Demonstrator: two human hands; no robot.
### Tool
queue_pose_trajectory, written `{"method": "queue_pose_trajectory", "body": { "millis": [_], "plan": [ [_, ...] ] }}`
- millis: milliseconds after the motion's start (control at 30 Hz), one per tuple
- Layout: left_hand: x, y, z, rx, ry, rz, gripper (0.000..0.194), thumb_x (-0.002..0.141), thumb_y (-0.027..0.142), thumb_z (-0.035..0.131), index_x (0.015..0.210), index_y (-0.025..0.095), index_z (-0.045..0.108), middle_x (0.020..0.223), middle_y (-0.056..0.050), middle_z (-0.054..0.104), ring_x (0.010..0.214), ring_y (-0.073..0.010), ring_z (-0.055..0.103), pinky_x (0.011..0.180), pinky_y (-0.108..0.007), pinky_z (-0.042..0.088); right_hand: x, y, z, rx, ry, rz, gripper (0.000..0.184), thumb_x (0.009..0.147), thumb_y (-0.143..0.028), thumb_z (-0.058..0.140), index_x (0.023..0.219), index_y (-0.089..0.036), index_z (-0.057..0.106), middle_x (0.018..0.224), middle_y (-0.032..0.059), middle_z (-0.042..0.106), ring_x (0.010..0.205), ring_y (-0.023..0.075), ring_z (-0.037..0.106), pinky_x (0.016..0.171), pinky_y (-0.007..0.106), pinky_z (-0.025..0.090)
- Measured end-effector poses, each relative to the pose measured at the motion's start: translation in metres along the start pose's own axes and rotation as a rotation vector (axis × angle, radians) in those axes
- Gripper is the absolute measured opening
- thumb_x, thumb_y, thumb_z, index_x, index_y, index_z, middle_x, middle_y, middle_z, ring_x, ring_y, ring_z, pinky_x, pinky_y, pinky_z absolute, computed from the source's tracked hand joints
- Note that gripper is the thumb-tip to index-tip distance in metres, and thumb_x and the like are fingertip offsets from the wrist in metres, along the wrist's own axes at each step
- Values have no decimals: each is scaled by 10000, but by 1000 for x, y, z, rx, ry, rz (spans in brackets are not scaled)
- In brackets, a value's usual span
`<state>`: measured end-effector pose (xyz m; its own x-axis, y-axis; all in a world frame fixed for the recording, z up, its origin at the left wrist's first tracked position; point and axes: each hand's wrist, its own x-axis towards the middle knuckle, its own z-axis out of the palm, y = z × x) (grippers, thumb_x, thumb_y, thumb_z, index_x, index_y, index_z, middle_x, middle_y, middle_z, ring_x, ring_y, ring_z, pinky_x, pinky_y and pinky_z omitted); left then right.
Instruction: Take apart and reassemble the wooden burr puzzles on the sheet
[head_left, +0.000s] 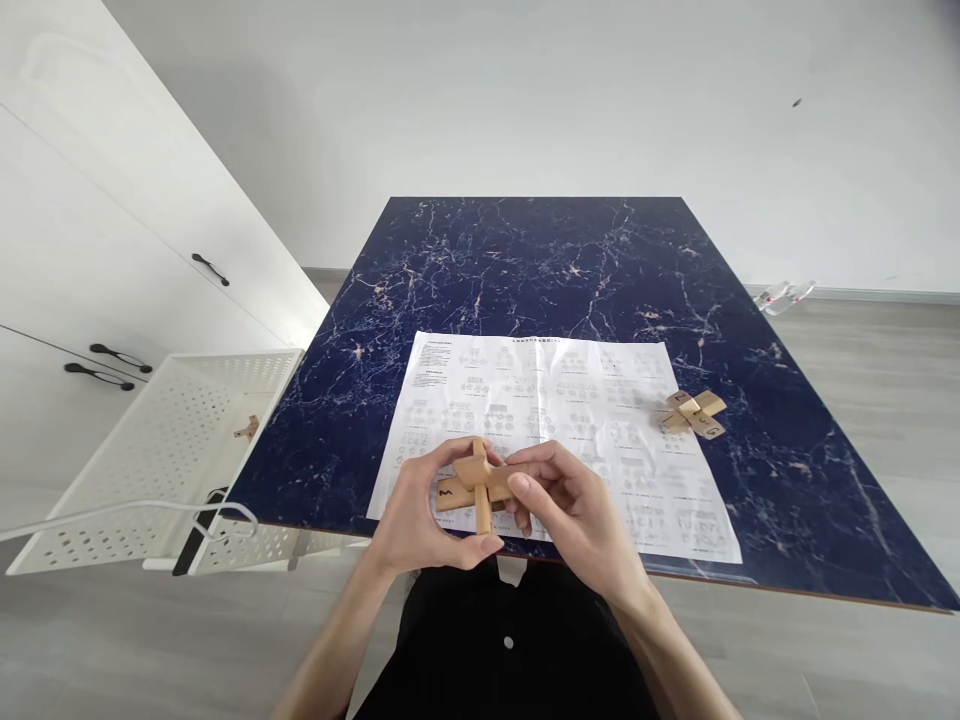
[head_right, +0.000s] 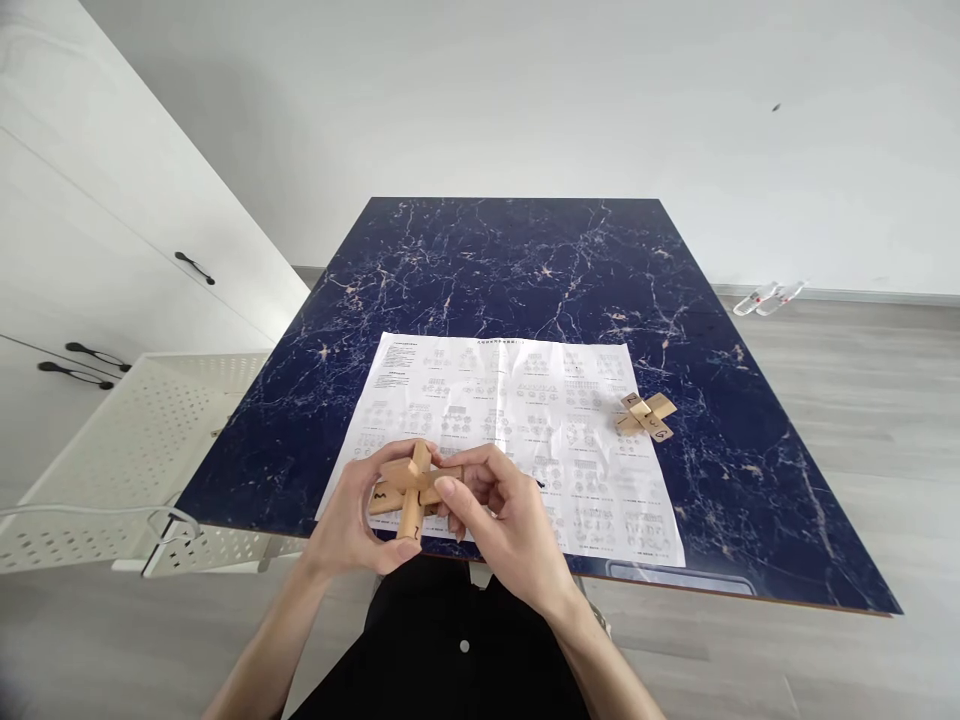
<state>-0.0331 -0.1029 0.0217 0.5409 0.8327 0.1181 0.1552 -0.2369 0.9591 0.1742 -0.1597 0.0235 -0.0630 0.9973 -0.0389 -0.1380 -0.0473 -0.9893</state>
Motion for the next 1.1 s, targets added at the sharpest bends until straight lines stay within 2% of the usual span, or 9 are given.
{"method": "queue_pose_trajectory", "body": {
  "millis": [133, 267, 367, 433, 500, 567, 667, 900, 1100],
  "plan": [
    [-5, -4, 1, -108, -19, -60, 664, 825, 687, 801, 1276, 206, 716, 1168, -105, 777, 986, -308, 758, 858, -405, 613, 1, 2, -9, -300, -34, -262, 219, 1068, -425, 720, 1189, -244, 701, 901, 25, 742, 773, 180, 716, 715, 315, 620],
    [-8, 0, 5, -224, -116, -203, 811, 884, 896, 597, 1233, 179, 744, 1055, -115, 776, 904, -306, 751, 829, -432, 629, 4, 0, -14, -482, -64, -501, 87, 1113, -319, 656, 1144, -244, 689, 906, 27, 732, 746, 169, 681, 677, 297, 580],
    [-9, 5, 8, -227, -134, -280, 866, 955, 934, 383, 1224, 204, 763, 1090, -121, 792, 979, -337, 757, 955, -512, 623, 6, 0, -14, -504, -33, -530, 88, 1131, -297, 622, 1106, -236, 679, 875, 19, 731, 708, 156, 674, 648, 282, 566],
    [-11, 8, 8, -220, -105, -277, 856, 989, 916, 320, 1341, 246, 718, 1214, -121, 783, 1121, -360, 746, 1062, -549, 587, 5, 1, -13, -499, 10, -513, 109, 1136, -304, 613, 1082, -232, 672, 854, 12, 727, 688, 149, 671, 629, 271, 562],
    [-11, 10, 7, -213, -82, -211, 850, 953, 926, 435, 1509, 303, 597, 1418, -126, 712, 1304, -387, 684, 1134, -573, 551, 4, 3, -13, -485, 49, -497, 125, 1135, -317, 614, 1061, -234, 671, 818, -3, 713, 662, 142, 659, 606, 259, 557],
    [-11, 11, 6, -176, -72, -124, 994, 818, 902, 705, 1616, 362, 463, 1615, -129, 567, 1442, -425, 586, 1156, -589, 540, 2, 4, -13, -471, 82, -489, 127, 1128, -325, 629, 1050, -237, 676, 802, -12, 707, 653, 138, 654, 597, 249, 555],
    [-10, 13, 8, -107, -44, -61, 1219, 618, 697, 1001, 1644, 396, 416, 1695, -125, 476, 1491, -449, 535, 1176, -593, 529, 0, 4, -13, -457, 116, -478, 117, 1117, -327, 651, 1047, -242, 690, 798, -20, 711, 658, 134, 663, 603, 242, 559],
    [-6, 9, 13, -53, 58, -39, 920, 668, 417, 1004, 1483, 301, 595, 1281, -80, 768, 1189, -364, 744, 1106, -566, 577, -1, 8, -14, -437, 106, -445, 85, 1108, -305, 666, 1081, -240, 714, 823, -18, 730, 685, 140, 690, 623, 252, 575],
    [4, 2, 10, 196, 84, 9, 912, 591, 367, 1014, 1411, 259, 629, 1270, -75, 779, 1166, -355, 747, 1042, -519, 609, 3, 20, -29, -587, 73, -449, 114, 1115, -303, 645, 1076, -220, 712, 873, 24, 772, 699, 168, 715, 605, 274, 569]
  ]
}}
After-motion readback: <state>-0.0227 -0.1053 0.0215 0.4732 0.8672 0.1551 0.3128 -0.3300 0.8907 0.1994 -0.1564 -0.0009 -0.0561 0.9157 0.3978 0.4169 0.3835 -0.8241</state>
